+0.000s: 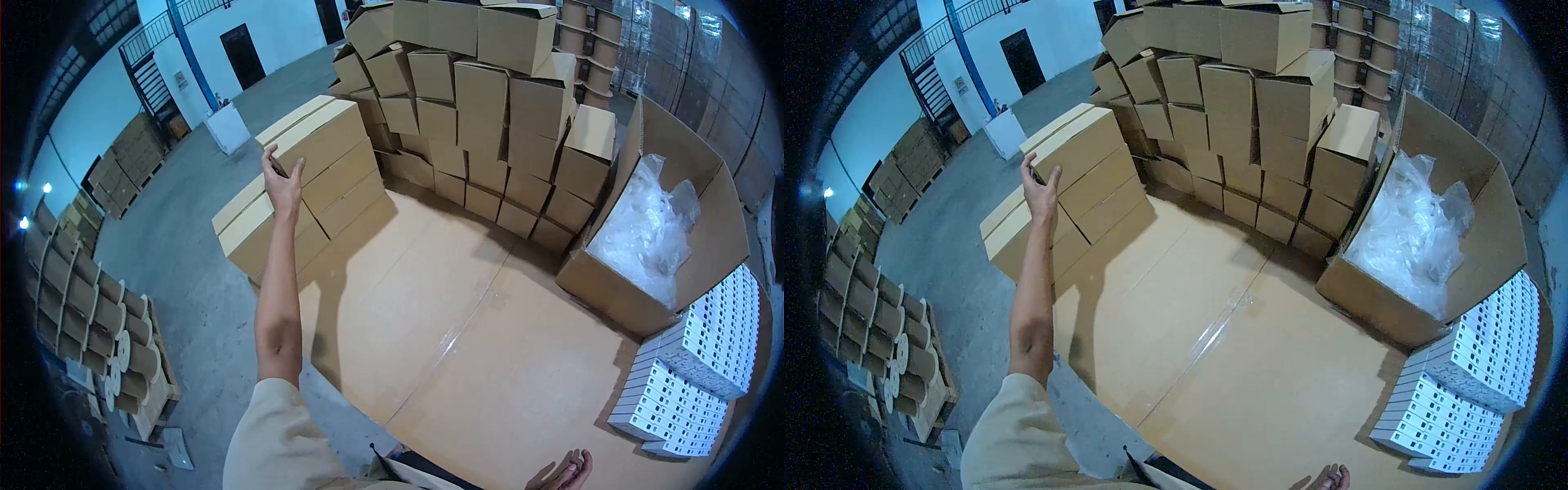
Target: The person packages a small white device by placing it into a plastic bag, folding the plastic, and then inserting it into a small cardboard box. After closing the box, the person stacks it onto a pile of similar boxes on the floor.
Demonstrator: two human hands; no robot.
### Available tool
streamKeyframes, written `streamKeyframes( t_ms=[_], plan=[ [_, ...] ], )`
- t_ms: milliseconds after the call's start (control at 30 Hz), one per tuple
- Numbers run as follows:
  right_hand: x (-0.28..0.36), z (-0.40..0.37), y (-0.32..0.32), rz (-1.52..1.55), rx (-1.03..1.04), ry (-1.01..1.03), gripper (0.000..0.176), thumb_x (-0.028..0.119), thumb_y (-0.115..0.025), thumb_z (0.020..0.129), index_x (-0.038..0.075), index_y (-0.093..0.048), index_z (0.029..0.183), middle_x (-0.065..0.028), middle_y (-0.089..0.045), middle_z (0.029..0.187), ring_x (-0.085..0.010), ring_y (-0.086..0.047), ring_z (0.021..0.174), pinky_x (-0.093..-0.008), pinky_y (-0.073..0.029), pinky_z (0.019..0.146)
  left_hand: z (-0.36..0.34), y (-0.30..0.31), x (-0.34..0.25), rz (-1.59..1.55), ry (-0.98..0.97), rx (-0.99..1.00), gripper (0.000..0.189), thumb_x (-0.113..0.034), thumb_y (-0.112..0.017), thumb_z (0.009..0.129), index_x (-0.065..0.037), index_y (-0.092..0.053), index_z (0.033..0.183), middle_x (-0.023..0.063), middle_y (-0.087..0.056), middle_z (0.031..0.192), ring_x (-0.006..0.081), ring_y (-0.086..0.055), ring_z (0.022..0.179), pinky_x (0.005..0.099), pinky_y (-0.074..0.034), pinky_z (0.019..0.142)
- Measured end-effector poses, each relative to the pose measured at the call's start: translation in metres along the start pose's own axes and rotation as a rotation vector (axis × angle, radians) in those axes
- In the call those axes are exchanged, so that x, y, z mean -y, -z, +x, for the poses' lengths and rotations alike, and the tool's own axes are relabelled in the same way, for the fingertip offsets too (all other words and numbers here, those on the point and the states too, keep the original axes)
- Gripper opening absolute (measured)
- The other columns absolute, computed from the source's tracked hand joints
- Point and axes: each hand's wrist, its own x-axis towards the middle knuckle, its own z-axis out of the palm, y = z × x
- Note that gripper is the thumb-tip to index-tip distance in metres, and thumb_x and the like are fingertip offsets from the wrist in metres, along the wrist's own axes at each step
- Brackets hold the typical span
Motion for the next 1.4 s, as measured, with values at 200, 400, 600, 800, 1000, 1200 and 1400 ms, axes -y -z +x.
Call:
streamKeyframes(
  t_ms=[200, 400, 600, 800, 1000, 1200, 1400],
  plan=[
    [0.002, -0.002, -0.002, -0.03, 0.003, 0.011, 0.057, 0.0, -0.073, 0.084, -0.002, -0.052, 0.138, -0.0177, -0.064, 0.12, -0.0288, -0.064, 0.108, -0.0374, -0.055, 0.09, 0.001, -0.004, 0.0, 0.03, 0.07, -0.002, 0.069, -0.02, -0.083, 0.087, -0.014, -0.044, 0.144, 0.0236, -0.06, 0.134, 0.0389, -0.055, 0.13, 0.0467, -0.044, 0.109],
    [-0.011, -0.003, -0.002, 0.138, -0.02, -0.074, 0.054, 0.002, -0.07, 0.088, -0.002, -0.052, 0.138, -0.0155, -0.064, 0.119, -0.0289, -0.063, 0.11, -0.0375, -0.055, 0.091, 0.001, -0.011, 0.004, 0.126, -0.023, -0.074, 0.065, -0.023, -0.08, 0.091, -0.018, -0.044, 0.145, 0.0202, -0.063, 0.133, 0.0336, -0.063, 0.12, 0.0435, -0.048, 0.104],
    [0.006, -0.002, 0.0, -0.01, 0.003, 0.069, 0.048, 0.001, -0.066, 0.09, -0.003, -0.052, 0.137, -0.0146, -0.064, 0.117, -0.0272, -0.063, 0.11, -0.0373, -0.054, 0.092, -0.004, -0.007, -0.011, 0.054, 0.053, -0.019, 0.067, -0.018, -0.081, 0.089, -0.008, -0.043, 0.143, 0.0241, -0.054, 0.14, 0.0407, -0.051, 0.135, 0.0477, -0.04, 0.113],
    [-0.007, -0.005, -0.001, 0.018, 0.019, -0.062, 0.046, 0.006, -0.061, 0.097, -0.001, -0.049, 0.14, -0.0123, -0.061, 0.121, -0.0241, -0.06, 0.115, -0.0356, -0.054, 0.092, -0.016, -0.011, -0.031, 0.19, -0.33, -0.226, 0.07, -0.018, -0.079, 0.088, -0.005, -0.041, 0.146, 0.0208, -0.045, 0.149, 0.0388, -0.041, 0.142, 0.049, -0.036, 0.117],
    [-0.019, -0.01, -0.005, 0.254, -0.003, -0.125, 0.043, 0.023, -0.055, 0.106, 0.0, -0.047, 0.141, -0.0114, -0.059, 0.128, -0.0223, -0.058, 0.119, -0.034, -0.053, 0.091, -0.005, -0.047, -0.14, 0.104, -0.621, -0.106, 0.054, -0.017, -0.076, 0.091, -0.006, -0.049, 0.136, 0.0181, -0.048, 0.143, 0.0368, -0.044, 0.137, 0.0486, -0.037, 0.114],
    [-0.014, -0.012, -0.002, 0.133, -0.025, -0.107, 0.043, 0.026, -0.055, 0.107, -0.001, -0.048, 0.14, -0.0129, -0.06, 0.126, -0.0231, -0.06, 0.117, -0.0339, -0.053, 0.092, 0.047, -0.116, -0.27, -0.122, -0.741, -0.038, 0.057, -0.027, -0.078, 0.091, -0.006, -0.047, 0.134, 0.0168, -0.049, 0.136, 0.0362, -0.046, 0.133, 0.0494, -0.039, 0.111],
    [-0.006, -0.012, -0.004, 0.198, -0.095, -0.138, 0.038, 0.022, -0.054, 0.106, -0.003, -0.052, 0.133, -0.0137, -0.062, 0.12, -0.0231, -0.061, 0.111, -0.0338, -0.051, 0.092, 0.159, -0.186, -0.331, -0.079, -0.341, -0.056, 0.093, -0.045, -0.089, 0.075, -0.013, -0.029, 0.14, 0.0226, -0.031, 0.145, 0.0448, -0.045, 0.131, 0.0549, -0.041, 0.11]
  ],
)
